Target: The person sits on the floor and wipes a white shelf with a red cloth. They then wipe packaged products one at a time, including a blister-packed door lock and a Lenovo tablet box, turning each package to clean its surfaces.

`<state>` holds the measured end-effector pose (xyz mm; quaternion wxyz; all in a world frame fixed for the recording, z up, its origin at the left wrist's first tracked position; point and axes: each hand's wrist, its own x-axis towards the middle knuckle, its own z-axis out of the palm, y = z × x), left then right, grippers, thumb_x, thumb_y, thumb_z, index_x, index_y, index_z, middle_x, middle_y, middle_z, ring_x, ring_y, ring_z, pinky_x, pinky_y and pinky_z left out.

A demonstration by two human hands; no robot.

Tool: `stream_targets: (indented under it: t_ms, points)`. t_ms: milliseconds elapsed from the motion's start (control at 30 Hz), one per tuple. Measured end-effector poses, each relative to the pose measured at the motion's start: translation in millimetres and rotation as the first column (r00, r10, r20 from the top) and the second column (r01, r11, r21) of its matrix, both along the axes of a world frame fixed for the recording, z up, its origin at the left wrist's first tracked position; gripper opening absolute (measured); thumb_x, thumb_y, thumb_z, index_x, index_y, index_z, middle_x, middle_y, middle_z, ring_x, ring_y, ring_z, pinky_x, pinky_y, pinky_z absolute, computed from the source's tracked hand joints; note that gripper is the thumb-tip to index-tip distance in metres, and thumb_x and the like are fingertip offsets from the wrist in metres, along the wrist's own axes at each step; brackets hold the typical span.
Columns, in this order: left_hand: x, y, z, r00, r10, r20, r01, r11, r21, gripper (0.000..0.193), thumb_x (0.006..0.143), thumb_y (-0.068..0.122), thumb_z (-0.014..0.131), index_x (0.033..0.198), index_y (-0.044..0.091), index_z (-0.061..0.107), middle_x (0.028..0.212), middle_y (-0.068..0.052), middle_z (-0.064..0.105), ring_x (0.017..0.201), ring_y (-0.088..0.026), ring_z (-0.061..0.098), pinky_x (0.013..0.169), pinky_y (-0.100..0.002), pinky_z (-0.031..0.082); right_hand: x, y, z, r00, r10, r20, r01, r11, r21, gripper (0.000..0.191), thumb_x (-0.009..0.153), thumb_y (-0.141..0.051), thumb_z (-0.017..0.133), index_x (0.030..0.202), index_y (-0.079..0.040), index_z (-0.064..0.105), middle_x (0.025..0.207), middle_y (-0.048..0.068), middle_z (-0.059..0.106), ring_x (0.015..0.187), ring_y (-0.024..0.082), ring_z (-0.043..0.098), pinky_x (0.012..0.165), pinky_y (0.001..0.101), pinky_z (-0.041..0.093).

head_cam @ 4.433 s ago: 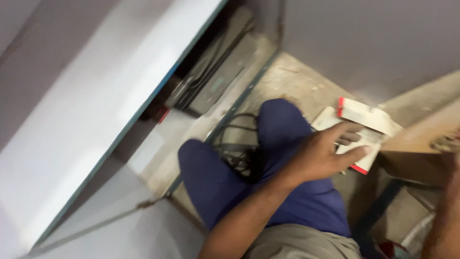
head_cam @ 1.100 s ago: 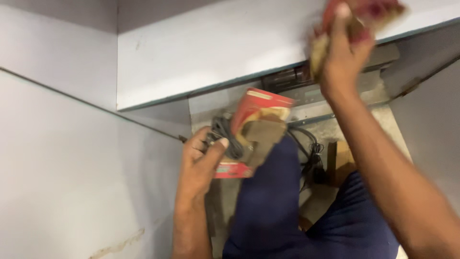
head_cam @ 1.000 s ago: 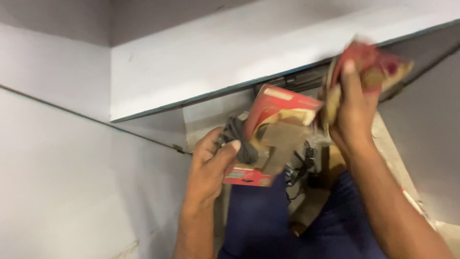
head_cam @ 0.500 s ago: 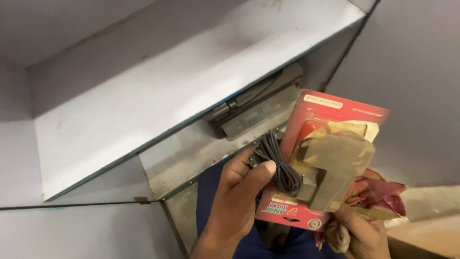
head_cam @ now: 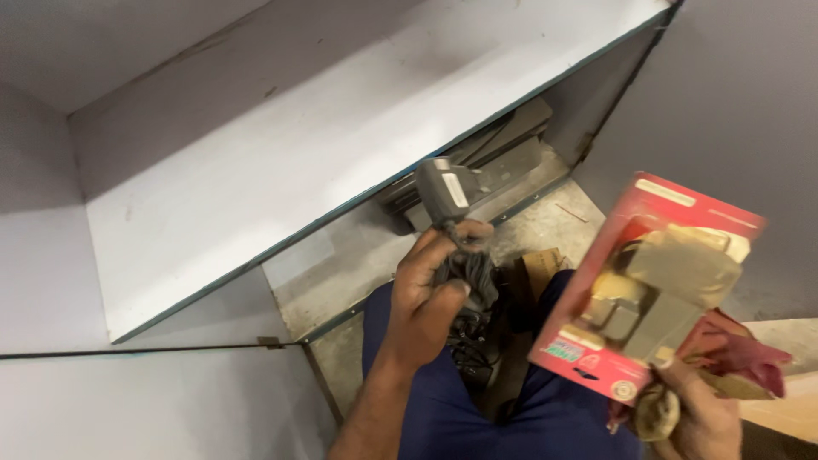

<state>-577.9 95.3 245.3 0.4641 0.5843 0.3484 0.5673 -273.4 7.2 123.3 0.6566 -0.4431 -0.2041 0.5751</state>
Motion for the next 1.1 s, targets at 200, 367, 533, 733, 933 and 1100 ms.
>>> stream_targets:
  t_ms: [200, 367, 533, 733, 933, 1100]
  points:
    - [-2.4, -5.7, -5.5, 0.946, -0.210, 0.248, 0.209, 0.978, 0.030, 0.040, 0.072, 0.008, 0.048, 0.106, -0.006, 0.064, 0.131, -0.018, 0.064, 0.126, -0.029, 0.062, 0.114, -0.039, 0.051, 6.0, 1.8, 3.5, 0.952, 0.245, -0.184, -0.204, 0.955, 0.215, 0.039, 0.113, -0.008, 0.056, 0.148, 0.007, 0.051, 0.115, 0.024, 0.070, 0.088, 0.035, 0.074, 0.067, 0.0484, 0.062]
    - [5.5, -8.3, -4.6, 0.988, -0.094, -0.123, 0.097, 0.995, 0.022, 0.050, 0.072, 0.009, 0.051, 0.117, -0.008, 0.067, 0.123, -0.018, 0.065, 0.111, -0.026, 0.066, 0.102, -0.032, 0.052, -2.3, 6.2, 9.6, 0.997, -0.055, 0.045, 0.053, 0.997, 0.060, 0.042, 0.100, 0.000, 0.055, 0.141, 0.004, 0.050, 0.123, 0.016, 0.067, 0.098, 0.023, 0.071, 0.079, 0.0376, 0.060]
    - [15.4, -6.7, -9.2, 0.966, -0.019, -0.257, 0.055, 0.990, 0.132, 0.045, 0.074, 0.005, 0.056, 0.117, -0.005, 0.066, 0.128, -0.018, 0.064, 0.111, -0.028, 0.067, 0.101, -0.034, 0.053, -2.5, 22.5, 24.1, 0.980, -0.107, 0.167, 0.093, 0.992, 0.090, 0.044, 0.100, 0.003, 0.053, 0.143, 0.005, 0.051, 0.119, 0.016, 0.067, 0.094, 0.022, 0.070, 0.075, 0.0339, 0.059]
    - [39.7, -2.6, -29.7, 0.978, -0.063, -0.200, 0.086, 0.990, 0.108, 0.045, 0.077, 0.006, 0.060, 0.120, -0.004, 0.066, 0.132, -0.020, 0.062, 0.119, -0.029, 0.067, 0.106, -0.034, 0.051, 1.8, 25.7, 24.3, 0.994, -0.076, 0.076, 0.065, 0.987, 0.145, 0.035, 0.101, 0.005, 0.063, 0.134, 0.006, 0.055, 0.098, 0.013, 0.067, 0.065, 0.017, 0.065, 0.049, 0.0295, 0.054]
    - [58.4, -3.4, -46.5, 0.914, -0.326, 0.241, 0.331, 0.943, 0.019, 0.053, 0.076, 0.011, 0.053, 0.122, -0.008, 0.070, 0.149, -0.021, 0.051, 0.136, -0.029, 0.058, 0.120, -0.041, 0.048, 0.2, 44.6, 9.4, 0.929, -0.136, 0.345, 0.166, 0.984, -0.059, 0.031, 0.095, 0.003, 0.059, 0.126, 0.005, 0.060, 0.096, 0.011, 0.067, 0.071, 0.017, 0.065, 0.056, 0.0302, 0.053]
    - [78.6, 0.4, -56.9, 0.917, -0.141, 0.373, 0.226, 0.954, -0.195, 0.033, 0.096, 0.018, 0.058, 0.101, -0.010, 0.074, 0.136, -0.021, 0.059, 0.097, -0.025, 0.071, 0.083, -0.040, 0.061, 38.2, 81.1, 4.5, 0.905, -0.185, 0.383, 0.225, 0.972, -0.063, 0.035, 0.089, 0.006, 0.056, 0.123, 0.000, 0.059, 0.099, 0.008, 0.070, 0.076, 0.017, 0.071, 0.062, 0.0299, 0.059]
